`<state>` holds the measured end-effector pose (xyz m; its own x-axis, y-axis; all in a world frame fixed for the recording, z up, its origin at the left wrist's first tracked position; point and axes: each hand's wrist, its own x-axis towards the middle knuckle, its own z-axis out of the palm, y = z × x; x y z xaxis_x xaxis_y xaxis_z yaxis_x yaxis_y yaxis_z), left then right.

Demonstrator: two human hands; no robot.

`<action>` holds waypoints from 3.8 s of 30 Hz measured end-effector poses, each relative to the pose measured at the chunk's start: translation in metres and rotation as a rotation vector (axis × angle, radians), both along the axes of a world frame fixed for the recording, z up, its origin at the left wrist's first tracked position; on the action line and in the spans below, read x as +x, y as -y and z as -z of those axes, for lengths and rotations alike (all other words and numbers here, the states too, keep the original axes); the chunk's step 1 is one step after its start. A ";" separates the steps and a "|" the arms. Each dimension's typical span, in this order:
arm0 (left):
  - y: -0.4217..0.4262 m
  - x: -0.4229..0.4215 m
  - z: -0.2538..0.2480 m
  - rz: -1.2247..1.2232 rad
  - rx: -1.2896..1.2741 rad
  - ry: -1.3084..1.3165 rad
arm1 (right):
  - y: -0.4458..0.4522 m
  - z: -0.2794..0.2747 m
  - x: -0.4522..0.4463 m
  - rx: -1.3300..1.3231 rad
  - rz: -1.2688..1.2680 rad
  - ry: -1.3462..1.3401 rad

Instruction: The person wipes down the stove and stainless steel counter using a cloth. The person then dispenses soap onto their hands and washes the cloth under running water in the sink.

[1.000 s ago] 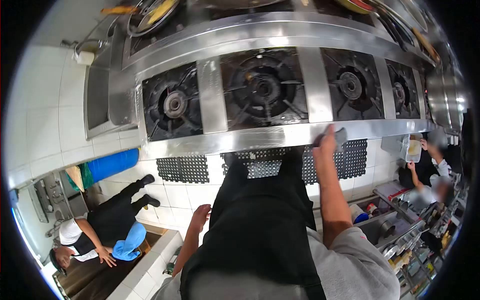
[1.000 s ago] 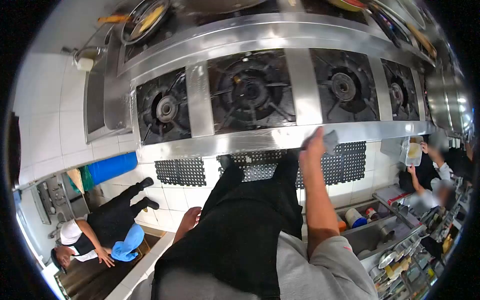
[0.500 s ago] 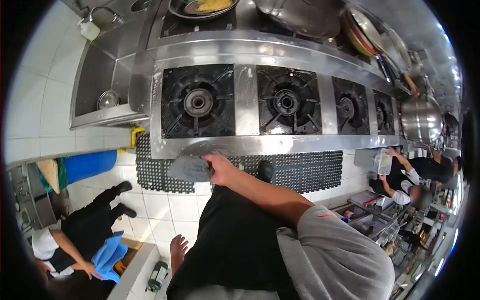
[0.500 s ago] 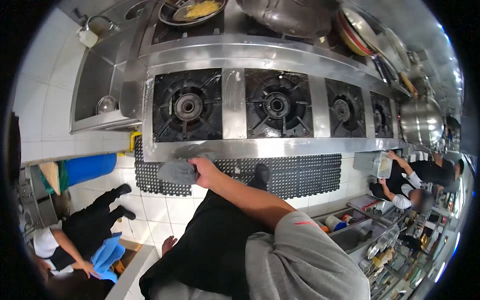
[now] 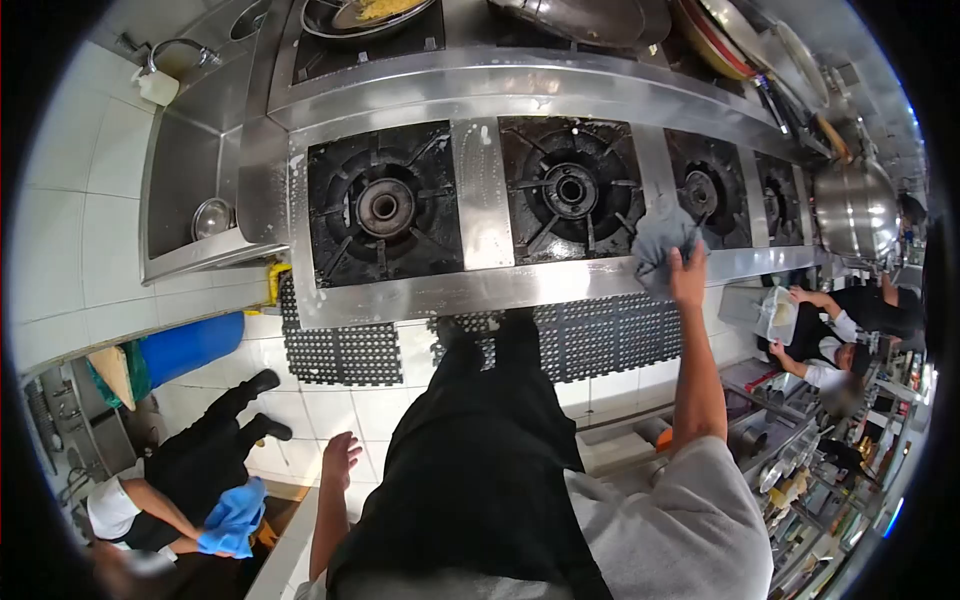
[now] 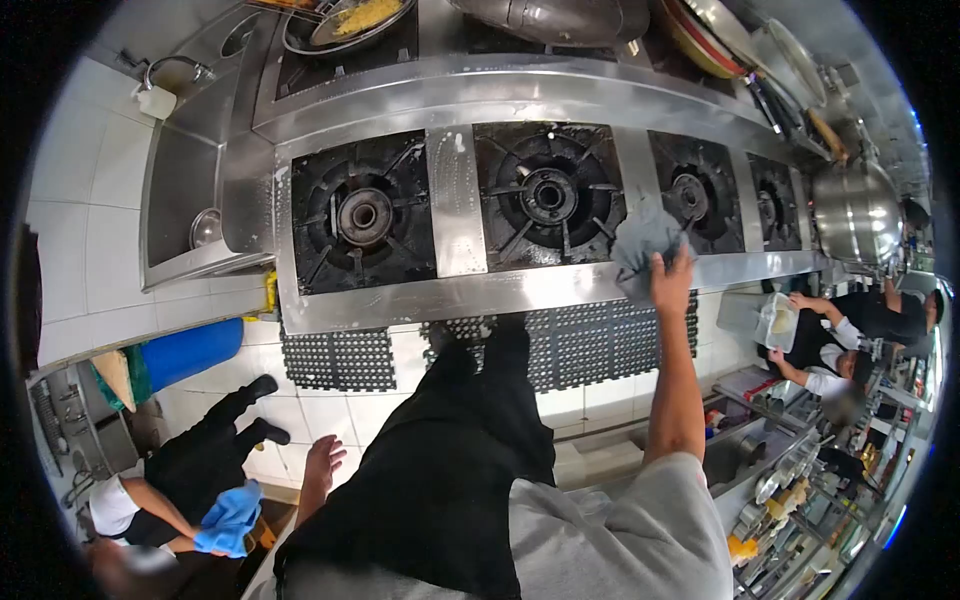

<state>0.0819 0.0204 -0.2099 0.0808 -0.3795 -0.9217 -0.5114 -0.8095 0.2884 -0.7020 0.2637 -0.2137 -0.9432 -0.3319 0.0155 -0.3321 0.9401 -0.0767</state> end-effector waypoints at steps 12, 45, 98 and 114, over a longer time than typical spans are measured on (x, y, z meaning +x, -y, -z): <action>0.011 0.010 -0.040 0.124 0.036 0.026 | 0.180 -0.037 0.289 -0.281 -0.724 0.292; -0.101 0.020 -0.047 -0.308 0.024 0.034 | 0.272 -0.028 0.301 -0.044 -1.563 0.161; -0.045 -0.145 -0.064 0.149 -0.084 0.049 | 0.376 -0.014 -0.044 -0.545 -0.528 0.007; -0.094 -0.005 0.062 1.280 -0.631 -0.210 | 0.339 -0.046 -0.041 -0.444 -0.682 0.042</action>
<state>0.0765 0.1140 -0.2724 -0.7343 -0.4268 -0.5279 -0.6788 0.4528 0.5781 -0.7430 -0.0756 -0.1674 -0.5384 -0.8048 0.2500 -0.8091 0.4108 -0.4202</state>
